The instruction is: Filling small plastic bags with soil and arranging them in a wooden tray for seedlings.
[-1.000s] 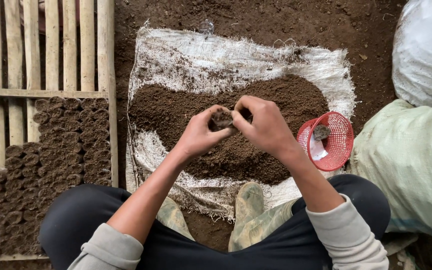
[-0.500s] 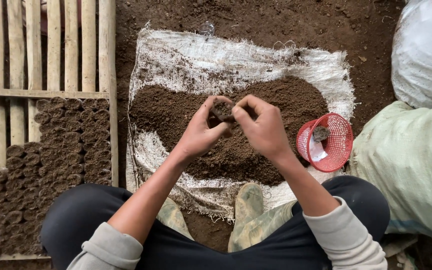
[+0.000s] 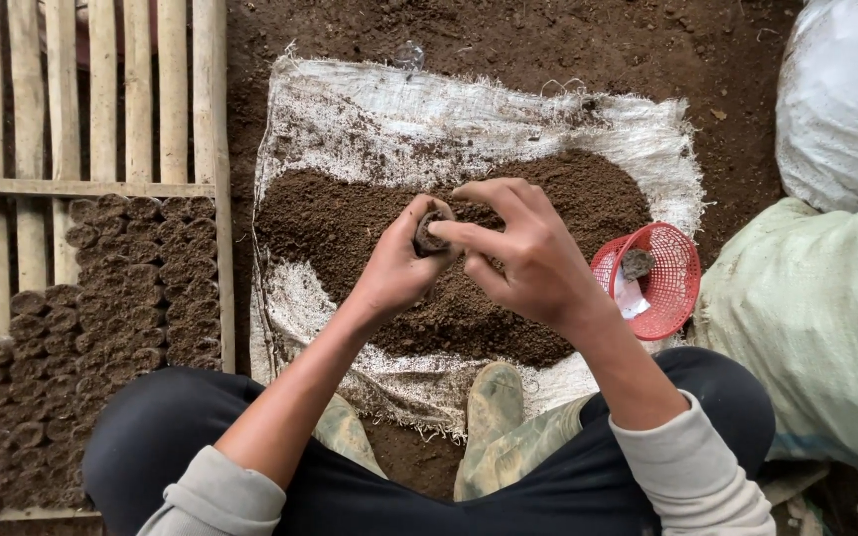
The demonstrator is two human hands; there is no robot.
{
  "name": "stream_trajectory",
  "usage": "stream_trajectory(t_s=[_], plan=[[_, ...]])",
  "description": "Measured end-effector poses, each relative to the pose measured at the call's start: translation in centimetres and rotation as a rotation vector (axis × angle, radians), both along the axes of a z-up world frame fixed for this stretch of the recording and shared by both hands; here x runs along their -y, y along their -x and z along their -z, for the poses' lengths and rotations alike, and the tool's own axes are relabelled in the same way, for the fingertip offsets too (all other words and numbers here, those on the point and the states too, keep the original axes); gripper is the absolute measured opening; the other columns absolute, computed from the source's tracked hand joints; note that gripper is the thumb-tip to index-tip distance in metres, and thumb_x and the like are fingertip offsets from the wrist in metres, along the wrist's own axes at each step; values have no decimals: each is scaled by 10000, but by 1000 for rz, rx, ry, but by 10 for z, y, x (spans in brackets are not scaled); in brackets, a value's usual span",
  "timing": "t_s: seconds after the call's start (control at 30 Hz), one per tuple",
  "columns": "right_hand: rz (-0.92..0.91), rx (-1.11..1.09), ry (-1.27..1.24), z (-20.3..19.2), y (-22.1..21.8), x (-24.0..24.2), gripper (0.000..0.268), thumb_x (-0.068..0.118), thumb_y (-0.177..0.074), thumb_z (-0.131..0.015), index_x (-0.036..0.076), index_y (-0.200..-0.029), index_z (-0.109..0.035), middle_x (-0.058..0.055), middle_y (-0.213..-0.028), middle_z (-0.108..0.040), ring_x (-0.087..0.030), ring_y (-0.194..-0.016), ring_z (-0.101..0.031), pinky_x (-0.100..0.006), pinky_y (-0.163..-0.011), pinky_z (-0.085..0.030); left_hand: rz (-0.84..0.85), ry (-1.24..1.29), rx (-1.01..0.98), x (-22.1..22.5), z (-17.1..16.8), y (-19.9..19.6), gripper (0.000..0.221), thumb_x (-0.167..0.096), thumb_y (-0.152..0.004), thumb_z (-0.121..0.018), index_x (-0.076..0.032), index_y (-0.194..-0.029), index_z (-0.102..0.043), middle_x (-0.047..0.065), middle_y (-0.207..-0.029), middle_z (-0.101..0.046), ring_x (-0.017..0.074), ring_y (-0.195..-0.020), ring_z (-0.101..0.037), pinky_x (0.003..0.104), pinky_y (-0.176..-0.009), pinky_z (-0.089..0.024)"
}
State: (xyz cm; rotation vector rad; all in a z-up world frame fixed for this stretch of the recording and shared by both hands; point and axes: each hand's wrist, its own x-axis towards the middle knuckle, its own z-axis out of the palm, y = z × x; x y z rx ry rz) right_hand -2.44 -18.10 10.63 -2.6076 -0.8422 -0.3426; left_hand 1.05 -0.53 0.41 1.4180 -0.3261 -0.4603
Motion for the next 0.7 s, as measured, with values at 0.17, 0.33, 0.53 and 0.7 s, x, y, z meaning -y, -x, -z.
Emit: stream_trajectory(t_s=[0.17,0.33,0.53,0.7], plan=[[-28,29,54,-4,1,-2,378,176,-895,-532,238,-1188,-762,-145,-1229,-645,-307,-1168,-594,-437,-940,-484,-3,39,-2,0,-11,2,221,46,-864,-641,-27,-1069,-605,105,-563,-558,162,-353,-565,235,-317,-453],[-33,34,11,2,-1,4,362,159,-904,-523,190,-1184,-751,-165,-1213,-648,-319,-1172,-600,-462,-943,-491,-9,40,-9,-1,-4,1,185,34,-861,-650,-37,-1030,-627,96,-498,-558,154,-320,-558,218,-279,-435],[-70,77,72,2,-1,6,347,160,-857,-533,226,-1094,-778,-124,-1182,-645,-298,-1164,-594,-455,-964,-476,6,69,-32,1,7,-2,194,43,-841,-686,-13,-1023,-646,88,-493,-541,138,-324,-530,218,-296,-413],[-83,116,61,-1,1,6,339,153,-841,-543,232,-1064,-785,-99,-1172,-639,-276,-1160,-590,-425,-952,-467,55,48,-46,0,10,0,192,36,-835,-687,-9,-1020,-661,84,-500,-565,116,-327,-520,208,-300,-401]])
